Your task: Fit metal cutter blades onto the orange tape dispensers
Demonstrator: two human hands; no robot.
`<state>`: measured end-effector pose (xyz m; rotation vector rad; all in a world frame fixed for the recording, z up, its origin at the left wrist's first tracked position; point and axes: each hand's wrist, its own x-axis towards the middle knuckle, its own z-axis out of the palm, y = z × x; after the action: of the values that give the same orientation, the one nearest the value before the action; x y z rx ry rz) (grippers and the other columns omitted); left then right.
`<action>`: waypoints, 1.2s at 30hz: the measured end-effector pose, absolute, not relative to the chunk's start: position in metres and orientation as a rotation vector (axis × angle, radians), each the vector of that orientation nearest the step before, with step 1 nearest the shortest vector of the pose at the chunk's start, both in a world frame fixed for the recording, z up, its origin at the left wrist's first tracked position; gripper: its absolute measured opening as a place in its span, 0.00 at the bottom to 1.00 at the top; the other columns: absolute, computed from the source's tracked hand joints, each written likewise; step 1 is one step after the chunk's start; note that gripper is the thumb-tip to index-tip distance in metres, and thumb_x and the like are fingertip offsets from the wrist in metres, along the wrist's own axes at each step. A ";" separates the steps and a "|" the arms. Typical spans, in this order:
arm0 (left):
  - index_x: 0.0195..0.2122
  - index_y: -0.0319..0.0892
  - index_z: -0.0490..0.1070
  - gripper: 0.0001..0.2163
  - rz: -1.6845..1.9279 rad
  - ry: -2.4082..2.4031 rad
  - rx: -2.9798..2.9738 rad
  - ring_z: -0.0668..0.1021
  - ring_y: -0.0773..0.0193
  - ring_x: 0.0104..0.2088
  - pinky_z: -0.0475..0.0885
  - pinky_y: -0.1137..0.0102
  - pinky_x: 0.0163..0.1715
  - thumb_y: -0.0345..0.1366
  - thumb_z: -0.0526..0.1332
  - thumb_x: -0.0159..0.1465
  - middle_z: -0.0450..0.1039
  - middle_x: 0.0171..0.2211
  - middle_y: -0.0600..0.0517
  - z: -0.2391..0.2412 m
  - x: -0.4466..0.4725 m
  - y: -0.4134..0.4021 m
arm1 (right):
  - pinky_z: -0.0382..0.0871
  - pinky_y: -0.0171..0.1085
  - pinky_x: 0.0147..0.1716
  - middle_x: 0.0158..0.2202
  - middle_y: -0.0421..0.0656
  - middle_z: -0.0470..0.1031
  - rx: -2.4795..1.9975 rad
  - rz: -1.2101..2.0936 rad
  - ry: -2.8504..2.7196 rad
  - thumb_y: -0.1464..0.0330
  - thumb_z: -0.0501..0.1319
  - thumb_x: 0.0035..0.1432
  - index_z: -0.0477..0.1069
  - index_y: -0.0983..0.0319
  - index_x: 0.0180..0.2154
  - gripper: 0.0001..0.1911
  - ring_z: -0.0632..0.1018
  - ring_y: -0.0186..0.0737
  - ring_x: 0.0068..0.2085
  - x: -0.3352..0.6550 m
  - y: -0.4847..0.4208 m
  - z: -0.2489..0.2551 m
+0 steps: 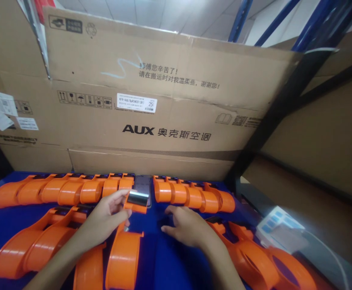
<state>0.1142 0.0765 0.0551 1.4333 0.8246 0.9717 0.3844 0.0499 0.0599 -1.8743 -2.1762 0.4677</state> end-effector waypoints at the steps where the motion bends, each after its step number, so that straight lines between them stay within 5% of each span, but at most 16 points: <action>1: 0.57 0.45 0.66 0.20 0.985 0.821 1.429 0.77 0.65 0.27 0.74 0.66 0.31 0.32 0.62 0.63 0.76 0.36 0.52 0.055 0.115 0.076 | 0.61 0.36 0.32 0.30 0.40 0.76 -1.908 0.467 -2.196 0.61 0.71 0.52 0.74 0.56 0.44 0.17 0.76 0.43 0.32 0.383 0.050 0.059; 7: 0.53 0.47 0.69 0.17 1.017 0.807 1.469 0.76 0.65 0.27 0.75 0.67 0.31 0.34 0.65 0.62 0.76 0.38 0.53 0.055 0.114 0.076 | 0.64 0.38 0.40 0.42 0.45 0.78 -1.898 0.453 -2.253 0.66 0.69 0.52 0.72 0.59 0.40 0.13 0.77 0.47 0.44 0.372 0.050 0.054; 13: 0.52 0.47 0.72 0.18 1.031 0.780 1.533 0.78 0.52 0.50 0.74 0.61 0.49 0.36 0.69 0.61 0.77 0.49 0.47 0.060 0.115 0.075 | 0.66 0.36 0.37 0.38 0.43 0.77 -1.817 0.520 -2.253 0.72 0.67 0.52 0.71 0.59 0.42 0.14 0.77 0.43 0.39 0.367 0.047 0.053; 20: 0.47 0.46 0.72 0.13 1.014 0.838 1.504 0.77 0.63 0.30 0.75 0.69 0.28 0.43 0.66 0.63 0.77 0.41 0.50 0.059 0.119 0.075 | 0.72 0.37 0.31 0.32 0.40 0.75 -1.375 0.580 -1.987 0.69 0.61 0.63 0.74 0.57 0.47 0.11 0.76 0.38 0.30 0.360 0.048 0.063; 24: 0.49 0.46 0.71 0.15 1.032 0.844 1.494 0.77 0.63 0.28 0.74 0.71 0.26 0.44 0.66 0.63 0.76 0.38 0.51 0.059 0.119 0.075 | 0.77 0.35 0.24 0.31 0.39 0.73 -1.054 0.766 -1.551 0.61 0.61 0.66 0.69 0.58 0.55 0.18 0.77 0.36 0.27 0.338 0.049 0.059; 31: 0.47 0.46 0.71 0.15 1.060 0.873 1.469 0.77 0.63 0.29 0.74 0.71 0.26 0.46 0.67 0.63 0.76 0.37 0.51 0.058 0.119 0.074 | 0.82 0.39 0.34 0.34 0.42 0.76 -0.944 0.851 -1.286 0.61 0.69 0.59 0.69 0.59 0.38 0.12 0.80 0.40 0.34 0.313 0.042 0.051; 36: 0.48 0.45 0.71 0.17 1.087 0.887 1.465 0.77 0.62 0.30 0.77 0.69 0.28 0.47 0.67 0.62 0.76 0.40 0.50 0.058 0.121 0.073 | 0.80 0.40 0.37 0.39 0.45 0.76 -0.936 0.806 -1.310 0.62 0.66 0.62 0.66 0.59 0.36 0.11 0.80 0.41 0.36 0.308 0.040 0.046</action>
<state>0.1206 0.0725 0.0579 1.4647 0.8873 1.0865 0.3079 0.0399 0.0458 -0.9363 -1.3102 0.8065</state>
